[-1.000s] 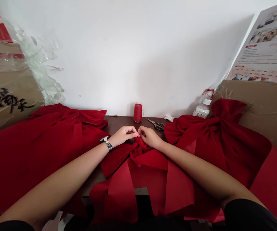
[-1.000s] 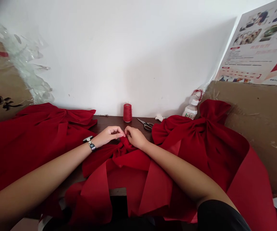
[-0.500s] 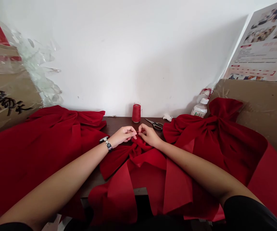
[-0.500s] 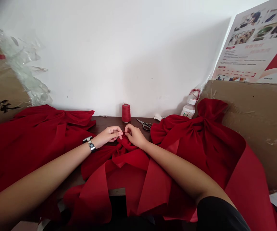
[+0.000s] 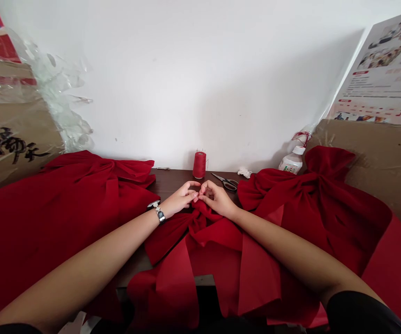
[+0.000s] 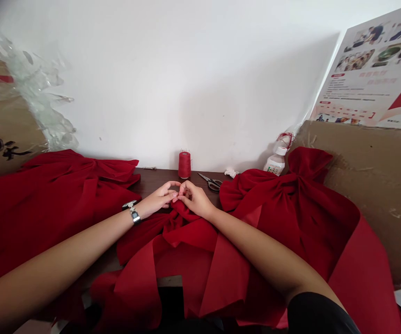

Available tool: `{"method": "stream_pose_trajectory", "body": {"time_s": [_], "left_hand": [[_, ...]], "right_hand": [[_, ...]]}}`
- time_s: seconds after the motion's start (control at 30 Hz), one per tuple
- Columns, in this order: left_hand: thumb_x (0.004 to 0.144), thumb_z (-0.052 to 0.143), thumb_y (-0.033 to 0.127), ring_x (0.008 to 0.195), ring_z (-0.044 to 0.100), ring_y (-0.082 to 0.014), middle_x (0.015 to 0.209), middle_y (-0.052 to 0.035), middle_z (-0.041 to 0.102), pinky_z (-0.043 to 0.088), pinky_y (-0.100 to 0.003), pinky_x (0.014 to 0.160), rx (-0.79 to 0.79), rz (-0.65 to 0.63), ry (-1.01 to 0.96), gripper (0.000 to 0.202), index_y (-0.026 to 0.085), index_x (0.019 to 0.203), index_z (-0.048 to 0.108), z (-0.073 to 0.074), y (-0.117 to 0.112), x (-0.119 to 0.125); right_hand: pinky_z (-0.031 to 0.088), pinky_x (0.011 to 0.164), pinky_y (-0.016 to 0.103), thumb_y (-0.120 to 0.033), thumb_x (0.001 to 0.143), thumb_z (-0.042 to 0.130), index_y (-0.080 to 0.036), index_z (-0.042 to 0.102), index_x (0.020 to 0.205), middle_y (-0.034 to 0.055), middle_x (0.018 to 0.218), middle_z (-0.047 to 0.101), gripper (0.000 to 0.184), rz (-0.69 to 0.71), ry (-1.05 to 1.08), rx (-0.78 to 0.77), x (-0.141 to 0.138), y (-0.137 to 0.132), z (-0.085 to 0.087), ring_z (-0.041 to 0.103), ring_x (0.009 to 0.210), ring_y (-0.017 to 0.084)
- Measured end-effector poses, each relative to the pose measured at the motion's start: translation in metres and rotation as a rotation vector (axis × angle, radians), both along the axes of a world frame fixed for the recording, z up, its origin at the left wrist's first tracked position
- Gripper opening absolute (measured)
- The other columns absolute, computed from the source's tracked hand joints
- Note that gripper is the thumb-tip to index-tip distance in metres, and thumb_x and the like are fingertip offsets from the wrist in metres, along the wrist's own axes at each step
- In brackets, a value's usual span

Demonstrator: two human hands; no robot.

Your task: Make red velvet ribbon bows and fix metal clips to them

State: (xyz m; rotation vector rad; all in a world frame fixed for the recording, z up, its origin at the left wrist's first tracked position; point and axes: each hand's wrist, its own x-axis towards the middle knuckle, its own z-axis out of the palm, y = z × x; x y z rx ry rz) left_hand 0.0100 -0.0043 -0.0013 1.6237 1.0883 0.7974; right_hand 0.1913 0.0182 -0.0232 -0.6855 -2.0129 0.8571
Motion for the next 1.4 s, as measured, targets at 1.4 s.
{"method": "stream_pose_trajectory", "body": {"time_s": [1.4], "left_hand": [[0.091, 0.040, 0.030, 0.064, 0.043, -0.0119, 0.070, 0.0062, 0.046, 0.036, -0.025, 0.067, 0.339, -0.275, 0.166, 0.025, 0.023, 0.113, 0.031, -0.001, 0.006, -0.009]], "right_hand": [[0.029, 0.052, 0.021, -0.038, 0.069, 0.072, -0.020, 0.036, 0.068, -0.0067, 0.060, 0.042, 0.040, -0.095, -0.093, -0.035, 0.003, -0.003, 0.007, 0.034, 0.054, 0.008]]}}
